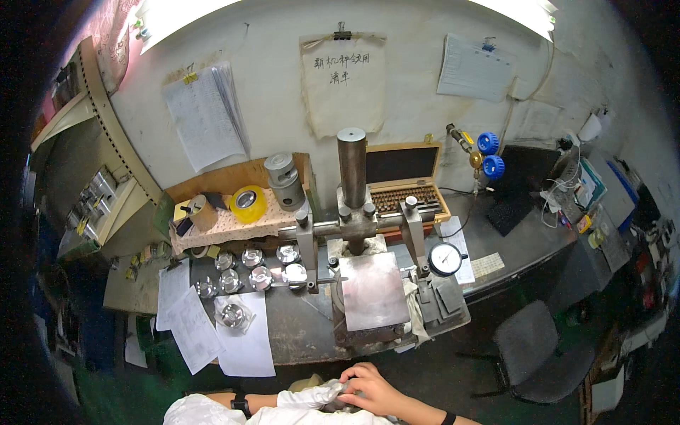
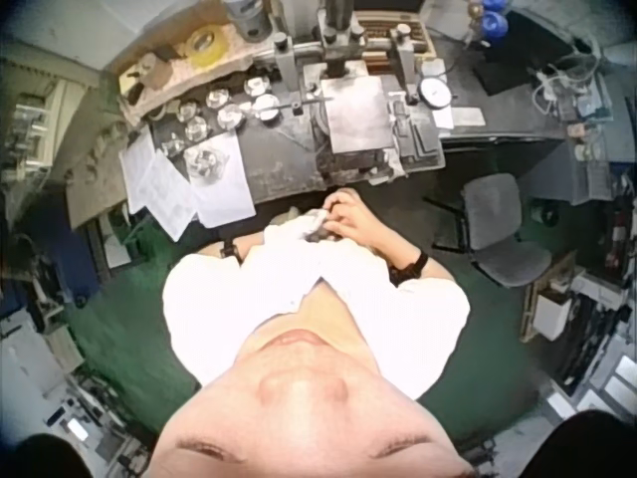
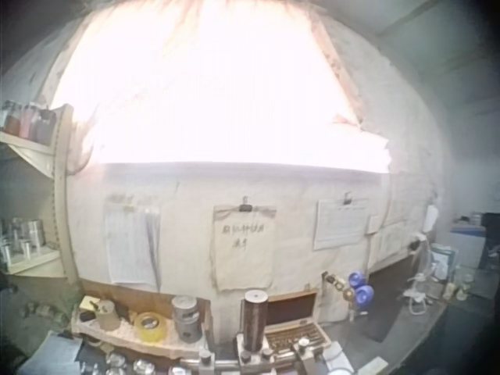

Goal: Measuring and inspecting metal pistons using a dial indicator jig and gauge blocks.

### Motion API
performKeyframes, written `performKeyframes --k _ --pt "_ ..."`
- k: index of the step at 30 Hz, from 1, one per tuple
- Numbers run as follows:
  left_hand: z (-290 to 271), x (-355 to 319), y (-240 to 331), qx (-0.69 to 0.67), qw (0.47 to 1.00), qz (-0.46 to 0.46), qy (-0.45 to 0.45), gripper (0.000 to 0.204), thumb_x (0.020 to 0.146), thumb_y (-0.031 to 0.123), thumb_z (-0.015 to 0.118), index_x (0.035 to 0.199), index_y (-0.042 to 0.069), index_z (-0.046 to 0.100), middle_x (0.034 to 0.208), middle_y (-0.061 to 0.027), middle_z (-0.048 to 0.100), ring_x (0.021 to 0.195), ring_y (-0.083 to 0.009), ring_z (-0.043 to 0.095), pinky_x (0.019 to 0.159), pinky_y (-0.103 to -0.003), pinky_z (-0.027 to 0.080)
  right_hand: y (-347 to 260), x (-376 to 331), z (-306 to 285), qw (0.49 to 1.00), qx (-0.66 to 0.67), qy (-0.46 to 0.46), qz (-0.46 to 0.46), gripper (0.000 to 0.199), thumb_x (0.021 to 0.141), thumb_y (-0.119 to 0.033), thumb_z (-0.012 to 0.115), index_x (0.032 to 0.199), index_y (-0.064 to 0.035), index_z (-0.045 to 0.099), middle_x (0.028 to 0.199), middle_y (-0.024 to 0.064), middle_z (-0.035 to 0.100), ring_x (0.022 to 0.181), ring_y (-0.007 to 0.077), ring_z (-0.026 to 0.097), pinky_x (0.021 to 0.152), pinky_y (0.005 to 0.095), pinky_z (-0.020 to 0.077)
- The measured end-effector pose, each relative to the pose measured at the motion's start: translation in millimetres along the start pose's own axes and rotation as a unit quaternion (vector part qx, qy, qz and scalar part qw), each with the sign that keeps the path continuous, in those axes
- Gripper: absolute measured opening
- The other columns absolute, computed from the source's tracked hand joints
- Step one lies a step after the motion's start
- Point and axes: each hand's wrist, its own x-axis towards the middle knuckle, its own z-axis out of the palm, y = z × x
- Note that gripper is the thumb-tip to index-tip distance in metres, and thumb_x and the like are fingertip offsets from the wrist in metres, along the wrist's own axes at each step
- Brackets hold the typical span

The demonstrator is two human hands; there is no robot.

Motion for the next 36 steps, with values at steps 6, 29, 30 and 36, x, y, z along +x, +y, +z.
performKeyframes --k 6,29,30,36 --pt "2 -9 -12 -0.006 1.000 -0.001 0.010 0.048 0.086 0.049 0.057 0.116 0.012 0.050 0.096 0.0004 0.055 0.076 -0.0071 0.051 0.065 -0.023 0.044 3 6 3 0.999 -0.007 -0.006 -0.031 0.015 0.078 -0.020 0.070 0.077 -0.0075 0.063 0.105 0.0062 0.056 0.104 0.0275 0.045 0.093 0.0392 0.0319" --pt "20 -30 112 0.028 0.995 0.062 -0.079 0.044 0.097 0.035 0.043 0.128 0.003 0.043 0.122 -0.0063 0.050 0.113 -0.0120 0.046 0.096 -0.027 0.038 -73 68 -53 0.969 -0.182 0.032 -0.163 0.021 0.067 -0.011 0.073 0.073 -0.0052 0.053 0.097 0.0082 0.053 0.096 0.0312 0.045 0.085 0.0388 0.0395" --pt "16 -30 115 0.017 0.996 0.040 -0.078 0.044 0.097 0.033 0.045 0.129 0.003 0.042 0.125 -0.0065 0.049 0.114 -0.0129 0.045 0.098 -0.028 0.037 -76 71 -56 0.968 -0.185 0.036 -0.168 0.021 0.067 -0.011 0.073 0.073 -0.0052 0.053 0.098 0.0083 0.053 0.096 0.0313 0.046 0.085 0.0390 0.0395" --pt "14 -18 129 0.106 0.984 0.136 -0.050 0.048 0.096 0.039 0.043 0.128 0.004 0.041 0.118 -0.0071 0.051 0.107 -0.0130 0.049 0.092 -0.028 0.042 -91 80 -75 0.952 -0.255 0.064 -0.154 0.023 0.066 -0.014 0.075 0.076 -0.0035 0.057 0.099 0.0071 0.054 0.099 0.0307 0.045 0.085 0.0382 0.0400"
